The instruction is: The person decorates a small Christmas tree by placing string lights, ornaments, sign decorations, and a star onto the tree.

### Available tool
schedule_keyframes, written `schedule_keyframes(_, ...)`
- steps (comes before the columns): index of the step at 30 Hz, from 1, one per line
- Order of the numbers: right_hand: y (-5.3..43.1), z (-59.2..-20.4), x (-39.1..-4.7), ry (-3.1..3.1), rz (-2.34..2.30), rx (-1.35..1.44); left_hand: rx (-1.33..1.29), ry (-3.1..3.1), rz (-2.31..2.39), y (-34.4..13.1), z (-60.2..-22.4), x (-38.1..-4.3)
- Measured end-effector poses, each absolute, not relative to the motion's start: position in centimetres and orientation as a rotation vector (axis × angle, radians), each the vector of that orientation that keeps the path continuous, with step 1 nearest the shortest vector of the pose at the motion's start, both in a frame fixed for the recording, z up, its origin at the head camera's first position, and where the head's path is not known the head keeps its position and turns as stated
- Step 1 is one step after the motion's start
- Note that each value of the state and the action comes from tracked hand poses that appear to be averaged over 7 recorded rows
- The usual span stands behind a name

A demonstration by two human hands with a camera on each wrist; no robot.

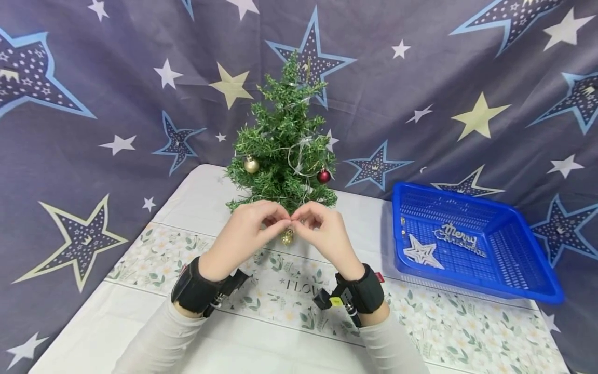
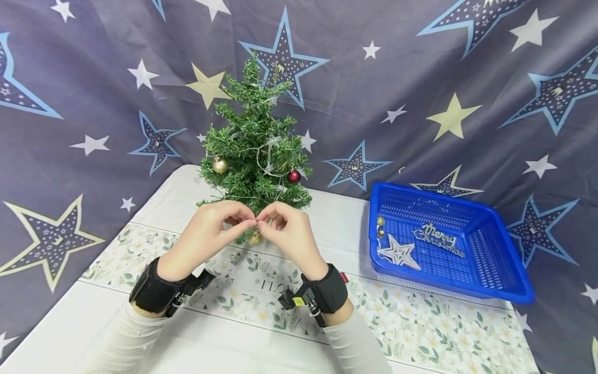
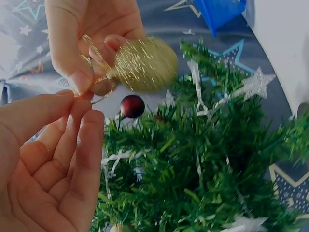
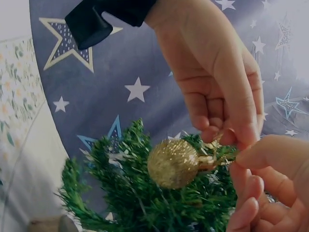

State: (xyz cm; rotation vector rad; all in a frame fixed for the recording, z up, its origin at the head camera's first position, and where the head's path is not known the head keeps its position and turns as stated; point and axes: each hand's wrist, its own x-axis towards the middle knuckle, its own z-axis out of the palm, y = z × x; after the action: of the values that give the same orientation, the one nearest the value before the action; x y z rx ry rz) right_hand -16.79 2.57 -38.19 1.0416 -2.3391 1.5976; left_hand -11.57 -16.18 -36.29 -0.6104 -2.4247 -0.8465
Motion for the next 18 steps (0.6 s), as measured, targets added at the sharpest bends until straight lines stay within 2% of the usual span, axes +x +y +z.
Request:
schedule_keyframes(7, 3.3, -36.7, -18.1, -2.263, 1.771, 1.137, -0.583, -2.433, -0.908, -16.6, -35.1, -12.8)
schedule_keyframes(12, 3.2, -35.9, -19.1, -2.22, 1.908, 1.089, -0.48, -2.367, -0.989, -16.3, -34.5, -13.9)
schedule_keyframes(18, 2.1, -36.0, -20.4, -2.201, 1.859, 0.959, -0.362, -2.285, -0.885, -15.7, -34.7, -14.8)
